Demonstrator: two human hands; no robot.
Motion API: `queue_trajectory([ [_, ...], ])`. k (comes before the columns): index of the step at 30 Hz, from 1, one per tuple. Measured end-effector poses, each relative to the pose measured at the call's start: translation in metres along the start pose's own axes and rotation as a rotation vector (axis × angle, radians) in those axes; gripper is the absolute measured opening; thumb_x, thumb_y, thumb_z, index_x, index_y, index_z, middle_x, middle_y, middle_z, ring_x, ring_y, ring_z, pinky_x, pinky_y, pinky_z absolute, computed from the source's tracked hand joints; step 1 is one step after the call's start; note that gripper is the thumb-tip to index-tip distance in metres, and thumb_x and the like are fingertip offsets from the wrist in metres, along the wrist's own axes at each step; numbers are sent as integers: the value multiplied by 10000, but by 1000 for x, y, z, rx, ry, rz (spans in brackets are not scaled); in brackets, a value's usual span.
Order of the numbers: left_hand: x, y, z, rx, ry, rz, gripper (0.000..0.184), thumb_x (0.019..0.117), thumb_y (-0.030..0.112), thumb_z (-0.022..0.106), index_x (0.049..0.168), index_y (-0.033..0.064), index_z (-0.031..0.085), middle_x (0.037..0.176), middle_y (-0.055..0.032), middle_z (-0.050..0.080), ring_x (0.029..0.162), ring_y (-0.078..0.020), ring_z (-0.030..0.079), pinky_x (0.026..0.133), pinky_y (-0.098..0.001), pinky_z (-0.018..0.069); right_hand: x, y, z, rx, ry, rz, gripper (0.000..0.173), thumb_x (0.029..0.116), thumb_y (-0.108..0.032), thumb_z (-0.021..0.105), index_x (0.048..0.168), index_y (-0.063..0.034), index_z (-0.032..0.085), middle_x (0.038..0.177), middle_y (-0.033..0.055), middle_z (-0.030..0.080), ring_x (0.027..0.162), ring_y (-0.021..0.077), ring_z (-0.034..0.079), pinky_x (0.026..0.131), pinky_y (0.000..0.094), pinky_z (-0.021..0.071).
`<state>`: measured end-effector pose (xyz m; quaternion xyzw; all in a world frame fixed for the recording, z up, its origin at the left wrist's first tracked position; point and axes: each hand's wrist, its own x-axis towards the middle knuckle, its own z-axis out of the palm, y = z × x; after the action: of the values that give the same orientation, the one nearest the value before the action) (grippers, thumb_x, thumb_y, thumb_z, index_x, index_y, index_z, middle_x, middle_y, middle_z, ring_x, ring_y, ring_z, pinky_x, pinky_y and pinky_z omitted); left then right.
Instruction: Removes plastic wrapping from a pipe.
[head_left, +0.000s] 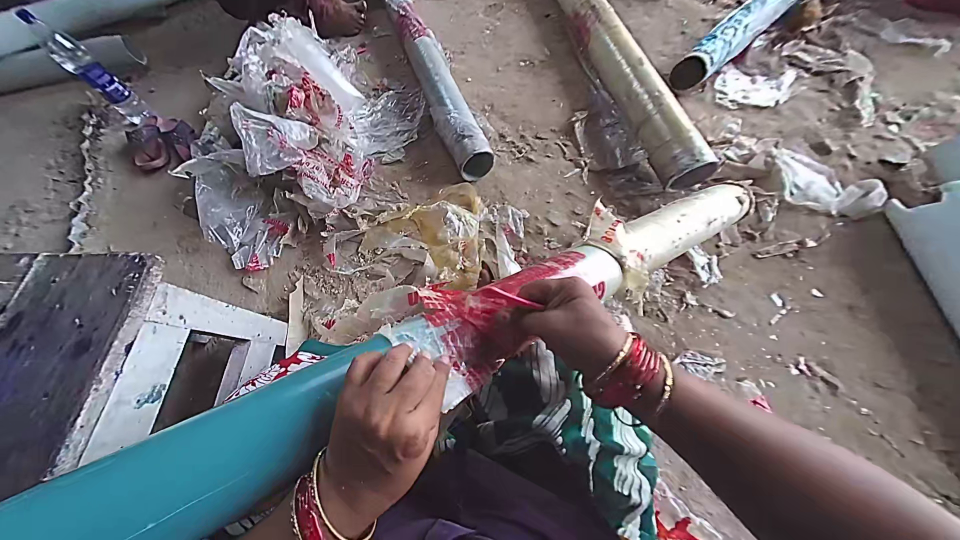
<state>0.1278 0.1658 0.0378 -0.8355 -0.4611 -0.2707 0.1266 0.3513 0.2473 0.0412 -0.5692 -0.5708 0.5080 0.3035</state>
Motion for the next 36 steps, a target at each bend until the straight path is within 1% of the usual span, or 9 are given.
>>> queue_trajectory([
  [3, -3, -1, 0, 8, 8, 18, 232, 940, 55, 579, 933, 89, 809, 926, -53, 784, 924, -252, 698, 820, -375, 490, 2, 4, -15, 186, 86, 144, 269, 854, 95, 723, 662, -63, 620, 561, -14, 606, 474, 15, 514, 462, 179, 406],
  [6, -5, -2, 1, 23, 20, 23, 246, 945, 41, 569, 938, 93, 809, 933, -47, 784, 928, -244, 686, 824, -387, 460, 3, 11, -22, 275, 159, 178, 287, 873, 103, 695, 659, -71, 616, 530, -33, 580, 421, -8, 431, 416, 160, 338],
  [10, 0, -7, 2, 10, 17, 4, 244, 949, 56, 576, 932, 108, 815, 911, -41, 783, 924, -242, 692, 821, -401, 452, 7, 21, -34, 338, 270, 209, 230, 897, 58, 705, 712, -68, 652, 561, -31, 613, 418, -14, 420, 405, 157, 325],
  [14, 7, -13, 1, 5, 10, -19, 248, 938, 95, 572, 916, 122, 817, 904, -46, 785, 925, -244, 702, 813, -404, 461, 18, 47, -79, 365, 465, 286, 145, 943, -7, 672, 821, -82, 647, 588, -40, 607, 397, -15, 387, 375, 159, 296],
  [20, 4, -12, 2, 5, 14, 10, 249, 954, 119, 570, 917, 124, 816, 895, -48, 781, 911, -259, 696, 803, -399, 470, 32, 69, -94, 462, 601, 320, 167, 908, 42, 652, 799, -80, 618, 578, -30, 580, 394, 5, 379, 372, 169, 290],
  [25, -1, -11, 3, 15, 33, 53, 270, 951, 82, 544, 930, 108, 812, 902, -57, 780, 914, -269, 695, 816, -425, 455, 44, 74, -99, 405, 649, 344, 151, 855, 86, 666, 810, -54, 633, 584, -17, 570, 409, 20, 385, 385, 185, 285],
  [30, -3, -9, 8, 23, 66, 78, 266, 944, 62, 550, 924, 104, 813, 903, -55, 779, 897, -268, 693, 808, -426, 458, 42, 44, -113, 273, 678, 262, 176, 836, 87, 700, 780, -63, 629, 592, -34, 590, 421, -3, 407, 397, 169, 303],
  [33, -4, -8, 9, 17, 80, 74, 251, 943, 69, 563, 919, 101, 810, 904, -55, 780, 899, -268, 696, 811, -416, 468, 45, 39, -114, 187, 659, 283, 140, 841, 42, 752, 821, -46, 645, 636, -20, 615, 469, 6, 455, 446, 184, 358],
  [36, -1, -7, 7, -5, 76, 64, 240, 908, 83, 572, 890, 100, 810, 872, -62, 769, 863, -271, 696, 763, -391, 506, 43, 53, -120, 0, 505, 397, 113, 890, -74, 780, 887, -33, 675, 642, -11, 547, 474, 22, 365, 448, 207, 293],
])
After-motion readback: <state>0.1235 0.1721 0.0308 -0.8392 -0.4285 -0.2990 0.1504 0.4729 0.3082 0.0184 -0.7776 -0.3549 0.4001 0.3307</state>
